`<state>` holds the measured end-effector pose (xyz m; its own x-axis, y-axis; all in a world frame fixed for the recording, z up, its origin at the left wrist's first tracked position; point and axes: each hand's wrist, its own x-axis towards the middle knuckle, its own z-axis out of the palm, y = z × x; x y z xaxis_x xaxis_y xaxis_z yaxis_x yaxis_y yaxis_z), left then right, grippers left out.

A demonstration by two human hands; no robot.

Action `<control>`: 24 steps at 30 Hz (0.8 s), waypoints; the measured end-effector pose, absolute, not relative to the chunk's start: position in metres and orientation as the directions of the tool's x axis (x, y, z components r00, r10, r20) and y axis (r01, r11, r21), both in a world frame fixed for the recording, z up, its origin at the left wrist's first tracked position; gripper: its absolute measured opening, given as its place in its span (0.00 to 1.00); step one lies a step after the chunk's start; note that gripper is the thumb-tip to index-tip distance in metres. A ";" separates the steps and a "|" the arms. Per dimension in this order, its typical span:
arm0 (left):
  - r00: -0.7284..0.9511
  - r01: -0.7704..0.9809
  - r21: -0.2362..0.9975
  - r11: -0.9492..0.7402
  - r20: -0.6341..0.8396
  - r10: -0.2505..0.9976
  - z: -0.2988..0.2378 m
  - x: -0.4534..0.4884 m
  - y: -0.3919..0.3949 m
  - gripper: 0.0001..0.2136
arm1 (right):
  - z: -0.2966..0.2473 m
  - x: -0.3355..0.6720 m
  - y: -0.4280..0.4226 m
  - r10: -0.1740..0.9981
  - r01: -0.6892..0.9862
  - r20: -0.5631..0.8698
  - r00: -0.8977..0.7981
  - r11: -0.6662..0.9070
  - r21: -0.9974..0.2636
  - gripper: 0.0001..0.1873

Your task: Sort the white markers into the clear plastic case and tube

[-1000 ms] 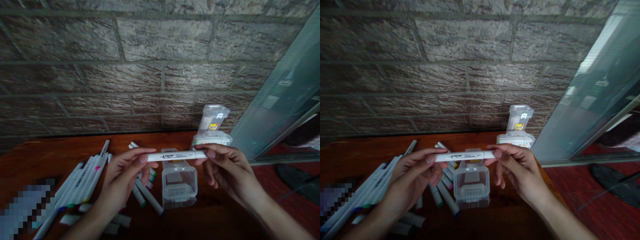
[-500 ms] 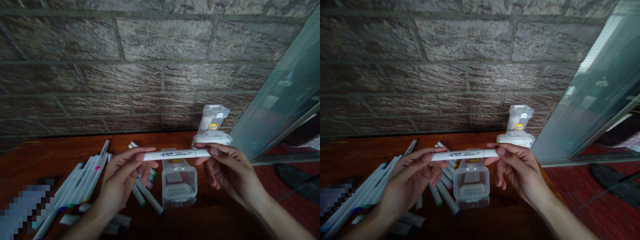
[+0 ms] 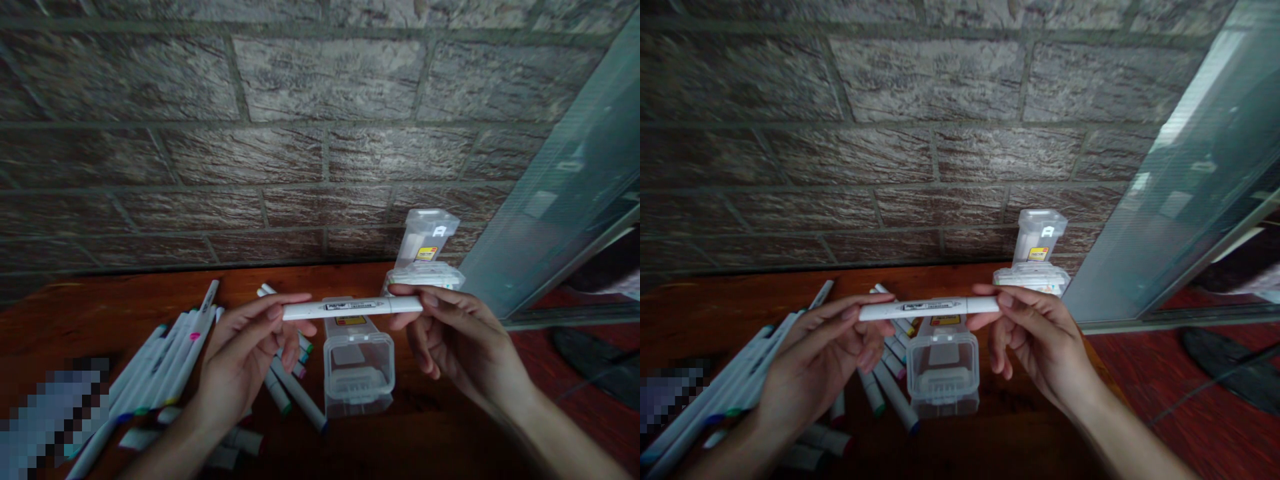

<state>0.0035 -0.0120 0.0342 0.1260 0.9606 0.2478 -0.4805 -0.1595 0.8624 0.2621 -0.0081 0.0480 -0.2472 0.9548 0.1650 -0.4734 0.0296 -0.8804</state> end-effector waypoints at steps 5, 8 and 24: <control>0.119 -0.483 0.862 -0.155 0.240 0.964 0.035 0.004 -0.013 0.11 | 0.048 0.262 -0.007 0.957 -0.463 0.147 -0.251 0.015 -0.886 0.12; 0.111 -0.474 0.866 -0.160 0.238 0.965 0.035 0.004 -0.014 0.11 | 0.048 0.262 -0.006 0.958 -0.459 0.145 -0.246 0.017 -0.888 0.12; 0.118 -0.486 0.861 -0.150 0.235 0.965 0.035 0.004 -0.014 0.12 | 0.048 0.262 -0.006 0.956 -0.479 0.147 -0.253 0.008 -0.878 0.11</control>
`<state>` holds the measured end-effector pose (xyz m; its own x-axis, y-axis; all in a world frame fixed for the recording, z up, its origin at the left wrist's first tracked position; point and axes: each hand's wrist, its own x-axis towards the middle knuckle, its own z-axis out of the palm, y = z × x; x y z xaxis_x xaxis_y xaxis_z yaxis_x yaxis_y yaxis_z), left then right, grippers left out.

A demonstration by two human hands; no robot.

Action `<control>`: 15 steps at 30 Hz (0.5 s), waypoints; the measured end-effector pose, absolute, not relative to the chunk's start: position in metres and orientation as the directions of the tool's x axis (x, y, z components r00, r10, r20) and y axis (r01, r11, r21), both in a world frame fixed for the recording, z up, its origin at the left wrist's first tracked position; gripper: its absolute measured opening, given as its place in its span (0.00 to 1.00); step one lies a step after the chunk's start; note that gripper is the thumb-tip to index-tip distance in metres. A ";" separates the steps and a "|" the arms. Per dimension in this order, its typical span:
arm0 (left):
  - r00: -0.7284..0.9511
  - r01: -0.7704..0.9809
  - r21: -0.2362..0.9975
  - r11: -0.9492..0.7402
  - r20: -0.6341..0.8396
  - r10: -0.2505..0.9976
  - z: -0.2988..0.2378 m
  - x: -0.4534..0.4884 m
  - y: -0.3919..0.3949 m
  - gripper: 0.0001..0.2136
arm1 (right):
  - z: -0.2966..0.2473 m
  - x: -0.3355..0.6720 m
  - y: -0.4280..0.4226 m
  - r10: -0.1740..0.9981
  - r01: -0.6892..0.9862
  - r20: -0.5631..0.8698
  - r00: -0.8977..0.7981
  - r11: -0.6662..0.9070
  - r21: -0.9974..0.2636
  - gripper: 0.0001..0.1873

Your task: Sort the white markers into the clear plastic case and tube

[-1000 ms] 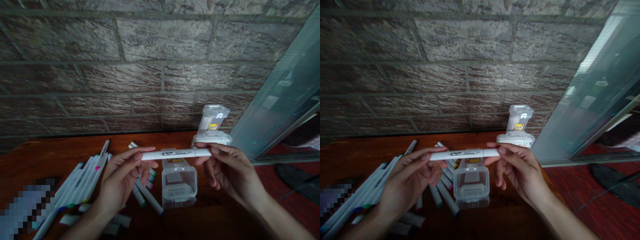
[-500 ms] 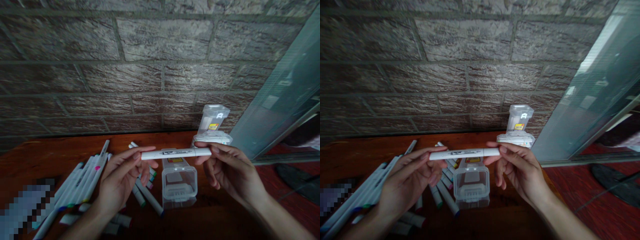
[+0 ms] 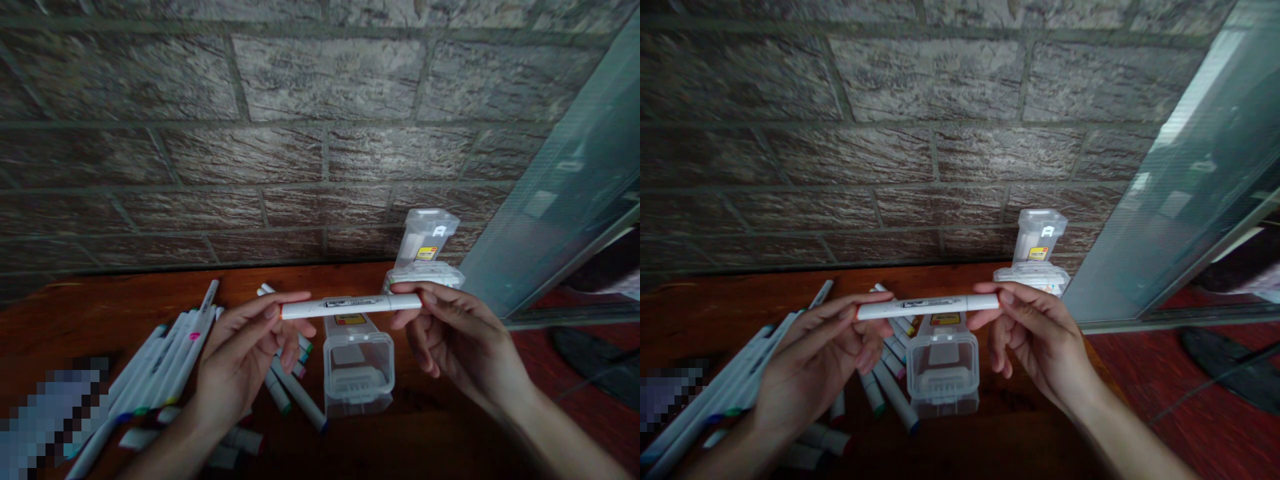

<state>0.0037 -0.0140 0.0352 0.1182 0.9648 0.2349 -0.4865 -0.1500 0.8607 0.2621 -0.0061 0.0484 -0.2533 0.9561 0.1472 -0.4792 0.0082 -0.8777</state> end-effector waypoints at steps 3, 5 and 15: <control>0.121 -0.485 0.861 -0.154 0.241 0.963 0.035 0.004 -0.014 0.12 | 0.048 0.263 -0.006 0.954 -0.476 0.153 -0.258 0.012 -0.879 0.11; 0.127 -0.482 0.862 -0.155 0.244 0.961 0.035 0.003 -0.013 0.12 | 0.048 0.263 -0.007 0.954 -0.474 0.154 -0.257 0.014 -0.880 0.11; 0.106 -0.449 0.880 -0.157 0.227 0.968 0.031 0.004 -0.013 0.12 | 0.046 0.261 -0.005 0.951 -0.463 0.189 -0.245 0.056 -0.884 0.10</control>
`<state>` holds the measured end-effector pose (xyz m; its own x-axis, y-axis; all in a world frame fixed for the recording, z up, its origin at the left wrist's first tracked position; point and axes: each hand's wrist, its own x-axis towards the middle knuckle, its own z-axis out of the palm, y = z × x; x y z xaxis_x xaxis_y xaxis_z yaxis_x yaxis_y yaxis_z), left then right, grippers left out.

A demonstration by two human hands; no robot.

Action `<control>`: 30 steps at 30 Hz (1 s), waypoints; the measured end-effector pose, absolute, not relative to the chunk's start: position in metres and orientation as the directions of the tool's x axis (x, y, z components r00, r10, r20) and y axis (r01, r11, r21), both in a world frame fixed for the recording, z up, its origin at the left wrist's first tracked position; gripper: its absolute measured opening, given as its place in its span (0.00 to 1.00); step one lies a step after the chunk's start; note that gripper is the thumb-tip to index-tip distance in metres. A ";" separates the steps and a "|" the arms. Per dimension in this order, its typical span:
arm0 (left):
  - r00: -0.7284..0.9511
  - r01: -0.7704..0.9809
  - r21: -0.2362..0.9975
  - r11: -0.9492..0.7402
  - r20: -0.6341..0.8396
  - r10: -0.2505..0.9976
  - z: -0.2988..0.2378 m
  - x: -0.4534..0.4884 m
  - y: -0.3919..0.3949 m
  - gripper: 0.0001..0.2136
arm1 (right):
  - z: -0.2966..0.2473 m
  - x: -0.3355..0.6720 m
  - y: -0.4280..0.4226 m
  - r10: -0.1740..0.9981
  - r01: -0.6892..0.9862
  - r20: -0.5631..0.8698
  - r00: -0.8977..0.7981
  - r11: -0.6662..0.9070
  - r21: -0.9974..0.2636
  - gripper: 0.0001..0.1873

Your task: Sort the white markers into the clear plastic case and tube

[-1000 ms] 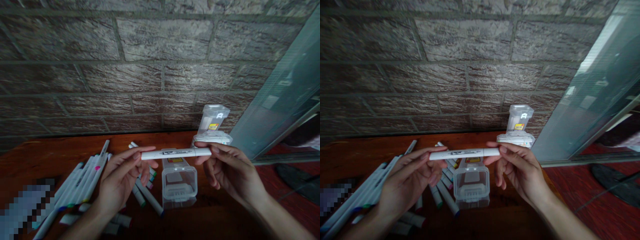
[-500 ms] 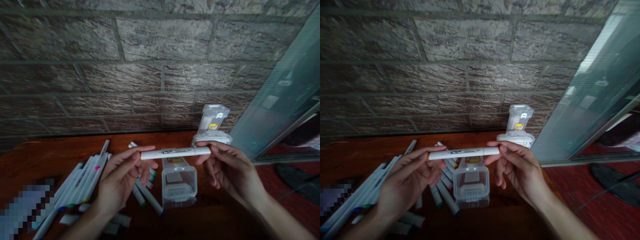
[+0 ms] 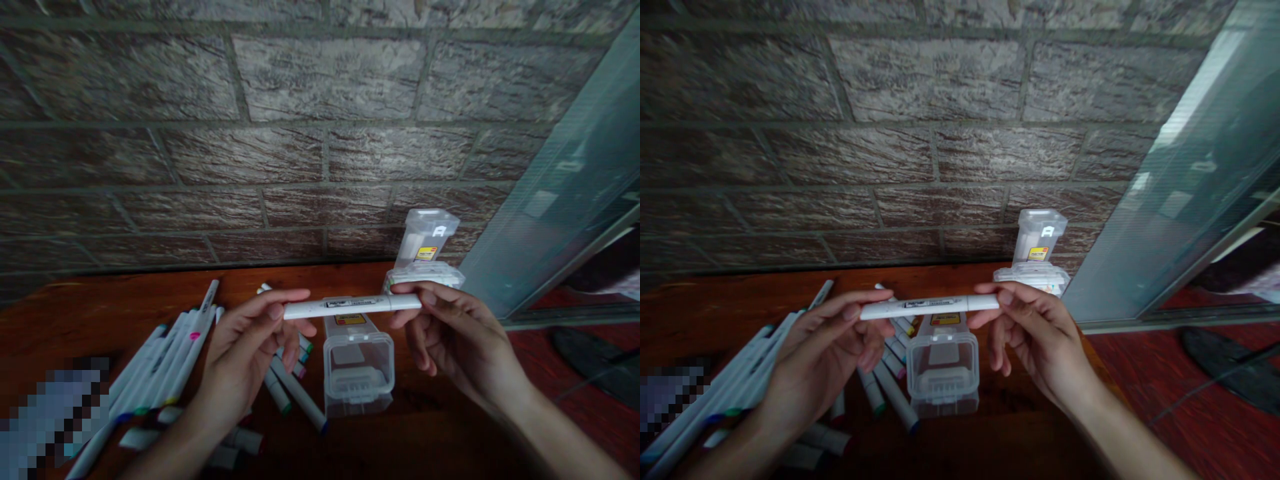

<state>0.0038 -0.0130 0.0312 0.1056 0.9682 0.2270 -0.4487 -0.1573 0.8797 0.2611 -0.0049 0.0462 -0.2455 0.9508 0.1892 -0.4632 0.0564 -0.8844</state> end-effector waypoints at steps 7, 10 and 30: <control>0.071 -0.386 0.905 -0.180 0.224 0.972 0.028 0.005 -0.010 0.11 | 0.043 0.262 -0.004 0.951 -0.391 0.219 -0.216 0.121 -0.912 0.10; 0.071 -0.356 0.912 -0.201 0.241 0.968 0.026 0.004 -0.010 0.10 | 0.039 0.263 -0.002 0.948 -0.332 0.255 -0.192 0.182 -0.926 0.09; 0.051 -0.166 0.931 -0.325 0.337 0.940 0.023 0.006 -0.010 0.08 | 0.036 0.263 0.001 0.931 -0.126 0.336 -0.144 0.320 -0.939 0.08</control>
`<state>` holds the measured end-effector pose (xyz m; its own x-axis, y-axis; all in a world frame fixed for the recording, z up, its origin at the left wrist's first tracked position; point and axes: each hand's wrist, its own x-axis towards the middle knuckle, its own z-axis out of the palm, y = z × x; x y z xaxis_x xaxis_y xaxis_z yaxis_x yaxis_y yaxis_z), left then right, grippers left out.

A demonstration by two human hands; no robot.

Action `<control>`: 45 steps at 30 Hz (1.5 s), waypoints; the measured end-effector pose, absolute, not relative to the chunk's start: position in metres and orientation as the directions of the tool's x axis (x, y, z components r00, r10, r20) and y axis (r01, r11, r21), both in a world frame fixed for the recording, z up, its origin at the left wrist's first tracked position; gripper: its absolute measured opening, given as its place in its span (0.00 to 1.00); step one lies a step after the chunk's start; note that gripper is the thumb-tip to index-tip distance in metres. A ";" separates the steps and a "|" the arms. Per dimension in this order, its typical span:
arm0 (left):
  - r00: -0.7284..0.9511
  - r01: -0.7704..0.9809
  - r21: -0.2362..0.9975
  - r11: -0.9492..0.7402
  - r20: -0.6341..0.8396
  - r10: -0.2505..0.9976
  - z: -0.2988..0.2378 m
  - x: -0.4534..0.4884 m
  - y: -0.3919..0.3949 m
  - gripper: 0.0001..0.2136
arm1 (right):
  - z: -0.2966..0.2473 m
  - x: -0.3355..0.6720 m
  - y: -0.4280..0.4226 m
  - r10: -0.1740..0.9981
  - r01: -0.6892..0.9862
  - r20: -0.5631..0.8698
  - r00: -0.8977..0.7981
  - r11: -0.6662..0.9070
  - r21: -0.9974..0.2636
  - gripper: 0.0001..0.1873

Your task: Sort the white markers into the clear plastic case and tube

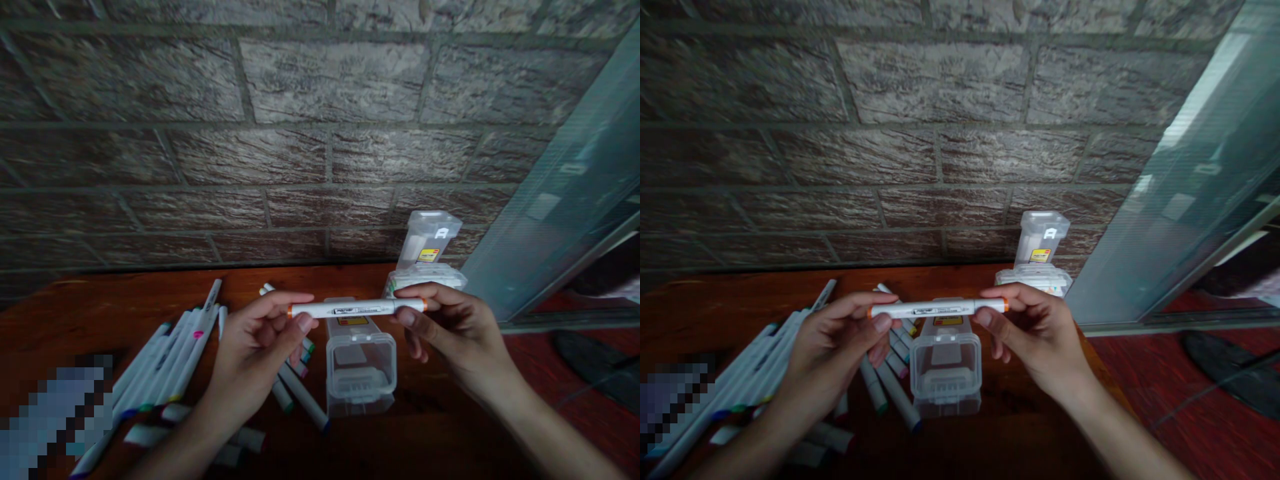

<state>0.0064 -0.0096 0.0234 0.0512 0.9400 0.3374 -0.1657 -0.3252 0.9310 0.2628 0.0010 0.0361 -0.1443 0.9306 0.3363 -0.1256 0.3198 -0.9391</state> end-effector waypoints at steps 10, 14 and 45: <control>0.037 -0.108 0.926 -0.361 0.367 0.929 0.030 0.009 -0.011 0.08 | 0.035 0.266 0.000 0.934 -0.048 0.341 -0.111 0.337 -0.940 0.08; 0.046 -0.085 0.923 -0.374 0.379 0.924 0.032 0.010 -0.011 0.08 | 0.035 0.265 0.001 0.935 -0.043 0.336 -0.111 0.334 -0.942 0.07; 0.009 0.172 0.894 -0.414 0.419 0.908 0.029 0.012 -0.012 0.05 | 0.037 0.254 -0.003 0.914 0.019 0.384 -0.133 0.390 -0.921 0.08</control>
